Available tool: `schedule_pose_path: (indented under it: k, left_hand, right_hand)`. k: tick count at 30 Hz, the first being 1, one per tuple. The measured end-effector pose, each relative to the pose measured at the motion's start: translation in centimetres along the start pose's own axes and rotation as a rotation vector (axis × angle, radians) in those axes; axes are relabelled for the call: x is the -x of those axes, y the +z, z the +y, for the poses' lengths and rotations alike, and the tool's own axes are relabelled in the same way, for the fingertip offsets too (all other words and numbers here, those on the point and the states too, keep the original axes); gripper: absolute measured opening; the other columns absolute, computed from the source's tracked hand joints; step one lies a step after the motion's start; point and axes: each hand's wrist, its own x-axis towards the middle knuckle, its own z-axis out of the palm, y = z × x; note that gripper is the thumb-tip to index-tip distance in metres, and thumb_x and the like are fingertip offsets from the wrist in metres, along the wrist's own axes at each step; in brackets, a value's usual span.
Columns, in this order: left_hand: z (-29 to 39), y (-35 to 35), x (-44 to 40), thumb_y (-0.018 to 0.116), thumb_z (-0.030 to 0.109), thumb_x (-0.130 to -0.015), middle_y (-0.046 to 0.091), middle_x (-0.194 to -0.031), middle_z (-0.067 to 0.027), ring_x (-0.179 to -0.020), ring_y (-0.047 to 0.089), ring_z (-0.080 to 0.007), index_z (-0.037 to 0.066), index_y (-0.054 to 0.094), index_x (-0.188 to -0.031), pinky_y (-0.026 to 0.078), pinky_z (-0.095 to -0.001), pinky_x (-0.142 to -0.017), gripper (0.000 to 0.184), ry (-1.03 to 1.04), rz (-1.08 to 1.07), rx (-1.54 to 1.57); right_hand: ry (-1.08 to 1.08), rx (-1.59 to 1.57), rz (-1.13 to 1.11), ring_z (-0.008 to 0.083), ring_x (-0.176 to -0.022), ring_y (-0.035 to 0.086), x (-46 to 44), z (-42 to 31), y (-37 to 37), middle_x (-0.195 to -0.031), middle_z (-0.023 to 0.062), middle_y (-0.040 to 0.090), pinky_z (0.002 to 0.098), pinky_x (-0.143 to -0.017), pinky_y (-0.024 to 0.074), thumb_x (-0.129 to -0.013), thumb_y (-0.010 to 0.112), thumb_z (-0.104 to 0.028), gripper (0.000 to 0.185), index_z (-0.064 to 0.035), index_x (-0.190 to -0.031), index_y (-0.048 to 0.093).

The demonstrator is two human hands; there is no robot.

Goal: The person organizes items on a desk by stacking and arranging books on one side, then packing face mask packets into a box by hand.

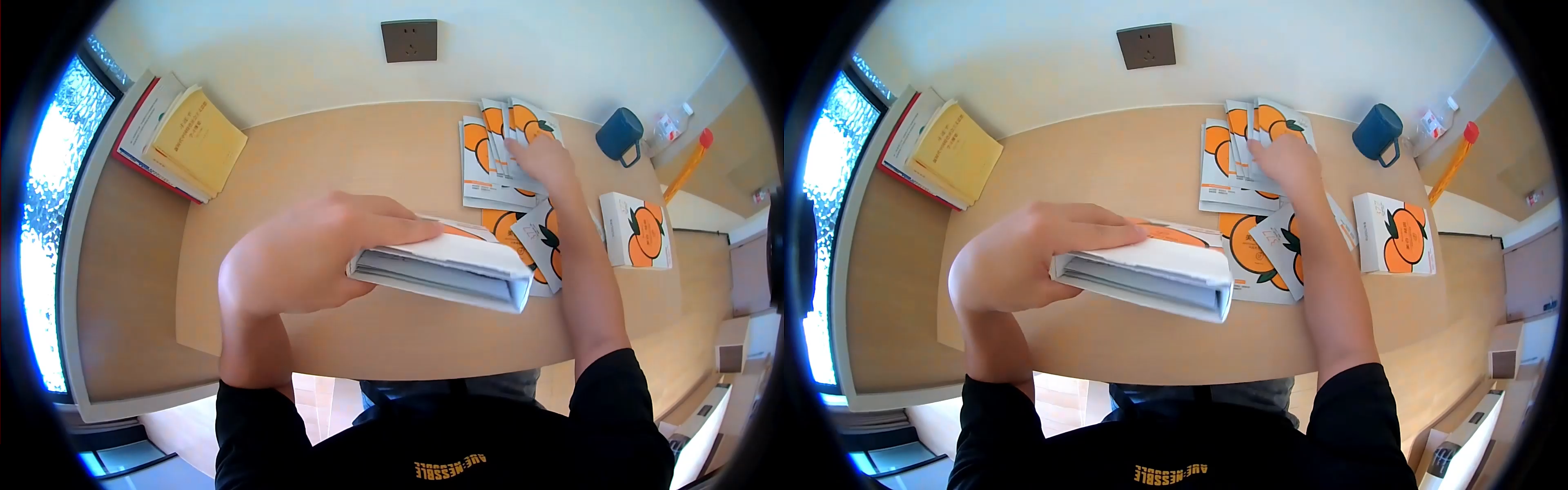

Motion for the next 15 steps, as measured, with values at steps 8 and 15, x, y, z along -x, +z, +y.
schedule_pose_path:
  k: [8, 15]
  left_hand:
    - [0.5, 0.1, -0.6, 0.07, -0.005, -0.071, 0.071, -0.112, -0.0195, -0.098, 0.067, -0.0386, 0.003, 0.066, -0.129, 0.054, -0.0405, -0.086, 0.058, -0.094, 0.056, -0.062]
    - [-0.1, 0.4, -1.1, 0.074, 0.001, -0.075, 0.072, -0.097, -0.0181, -0.086, 0.067, -0.0388, 0.003, 0.069, -0.113, 0.054, -0.0394, -0.077, 0.039, -0.236, 0.356, -0.271]
  right_hand:
    - [-0.054, 0.114, 0.102, 0.0336, -0.099, 0.072, -1.7, 1.4, 0.9, -0.106, 0.0209, 0.074, 0.044, -0.087, 0.0567, -0.098, 0.05, -0.036, 0.043, -0.0009, -0.099, 0.076]
    - [-0.092, 0.051, 0.141, 0.0333, -0.099, 0.072, 1.4, 1.6, -5.5, -0.104, 0.0237, 0.073, 0.043, -0.083, 0.0568, -0.093, 0.062, -0.017, 0.023, 0.0007, -0.104, 0.073]
